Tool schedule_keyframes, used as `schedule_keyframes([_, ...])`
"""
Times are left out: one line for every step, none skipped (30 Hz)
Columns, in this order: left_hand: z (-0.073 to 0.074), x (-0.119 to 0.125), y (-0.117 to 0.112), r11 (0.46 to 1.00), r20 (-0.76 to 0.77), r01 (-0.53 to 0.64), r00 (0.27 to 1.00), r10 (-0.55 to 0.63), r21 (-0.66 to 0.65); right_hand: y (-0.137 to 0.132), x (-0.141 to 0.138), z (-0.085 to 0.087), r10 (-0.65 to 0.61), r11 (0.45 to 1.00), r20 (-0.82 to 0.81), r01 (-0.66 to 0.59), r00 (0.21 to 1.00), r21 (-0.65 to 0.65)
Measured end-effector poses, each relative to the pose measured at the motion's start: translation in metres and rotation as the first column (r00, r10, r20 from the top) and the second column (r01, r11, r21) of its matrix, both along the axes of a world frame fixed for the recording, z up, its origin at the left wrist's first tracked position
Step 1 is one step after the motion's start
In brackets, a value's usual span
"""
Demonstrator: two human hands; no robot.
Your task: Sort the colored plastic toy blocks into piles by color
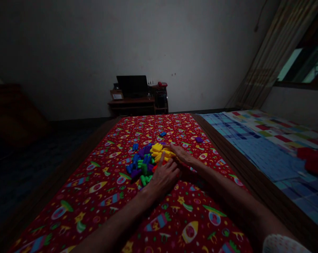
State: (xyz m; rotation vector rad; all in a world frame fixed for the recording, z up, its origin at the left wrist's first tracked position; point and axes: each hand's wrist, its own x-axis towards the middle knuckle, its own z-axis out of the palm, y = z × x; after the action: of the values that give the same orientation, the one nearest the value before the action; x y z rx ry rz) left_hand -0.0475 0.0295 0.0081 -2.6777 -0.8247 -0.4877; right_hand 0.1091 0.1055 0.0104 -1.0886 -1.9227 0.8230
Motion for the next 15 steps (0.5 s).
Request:
schedule_keyframes([0.002, -0.01, 0.002, 1.0, 0.012, -0.023, 1.0, 0.023, -0.005, 0.005, 0.004, 0.002, -0.016, 1.0, -0.001, 0.016, 1.0, 0.008])
schedule_keyframes([0.005, -0.019, 0.004, 0.999, 0.028, -0.045, 0.999, 0.045, -0.014, 0.011, 0.014, 0.004, -0.069, 0.997, 0.012, 0.068, 0.998, 0.031])
schedule_keyframes([0.007, -0.028, 0.006, 0.997, 0.046, -0.066, 0.997, 0.067, -0.026, 0.017, 0.027, 0.005, -0.146, 0.988, 0.034, 0.143, 0.989, 0.063])
schedule_keyframes([0.01, -0.036, 0.008, 0.995, 0.063, -0.088, 0.994, 0.09, -0.042, 0.022, 0.045, 0.006, -0.257, 0.962, 0.065, 0.248, 0.964, 0.113])
schedule_keyframes([0.011, -0.044, 0.011, 0.992, 0.077, -0.11, 0.99, 0.114, -0.059, 0.027, 0.064, 0.005, -0.364, 0.924, 0.095, 0.346, 0.926, 0.164])
schedule_keyframes([0.013, -0.052, 0.014, 0.988, 0.091, -0.133, 0.986, 0.14, -0.078, 0.032, 0.084, 0.004, -0.442, 0.889, 0.132, 0.415, 0.887, 0.192])
schedule_keyframes([0.013, -0.059, 0.017, 0.983, 0.108, -0.156, 0.98, 0.167, -0.098, 0.035, 0.102, 0.001, -0.505, 0.859, 0.176, 0.472, 0.845, 0.2])
schedule_keyframes([0.013, -0.065, 0.021, 0.976, 0.132, -0.18, 0.972, 0.195, -0.119, 0.036, 0.118, -0.002, -0.531, 0.846, 0.228, 0.498, 0.816, 0.19])
schedule_keyframes([0.011, -0.072, 0.025, 0.97, 0.159, -0.201, 0.962, 0.222, -0.139, 0.036, 0.129, -0.007, -0.532, 0.847, 0.271, 0.502, 0.802, 0.178])
schedule_keyframes([0.009, -0.078, 0.029, 0.963, 0.189, -0.218, 0.95, 0.247, -0.159, 0.034, 0.135, -0.011, -0.515, 0.857, 0.301, 0.487, 0.803, 0.168])
schedule_keyframes([0.007, -0.083, 0.033, 0.957, 0.22, -0.231, 0.938, 0.267, -0.176, 0.03, 0.135, -0.015, -0.48, 0.877, 0.315, 0.452, 0.819, 0.161])
schedule_keyframes([0.004, -0.088, 0.036, 0.951, 0.249, -0.241, 0.926, 0.284, -0.192, 0.025, 0.13, -0.018, -0.436, 0.9, 0.313, 0.407, 0.844, 0.157])
schedule_keyframes([0.002, -0.092, 0.04, 0.946, 0.277, -0.248, 0.913, 0.3, -0.206, 0.018, 0.12, -0.021, -0.386, 0.922, 0.299, 0.356, 0.873, 0.15])
schedule_keyframes([-0.001, -0.096, 0.042, 0.941, 0.303, -0.255, 0.899, 0.315, -0.221, 0.01, 0.106, -0.021, -0.327, 0.944, 0.279, 0.3, 0.903, 0.135])
schedule_keyframes([-0.003, -0.099, 0.044, 0.936, 0.328, -0.262, 0.885, 0.331, -0.235, 0.002, 0.09, -0.021, -0.249, 0.968, 0.254, 0.229, 0.935, 0.106])
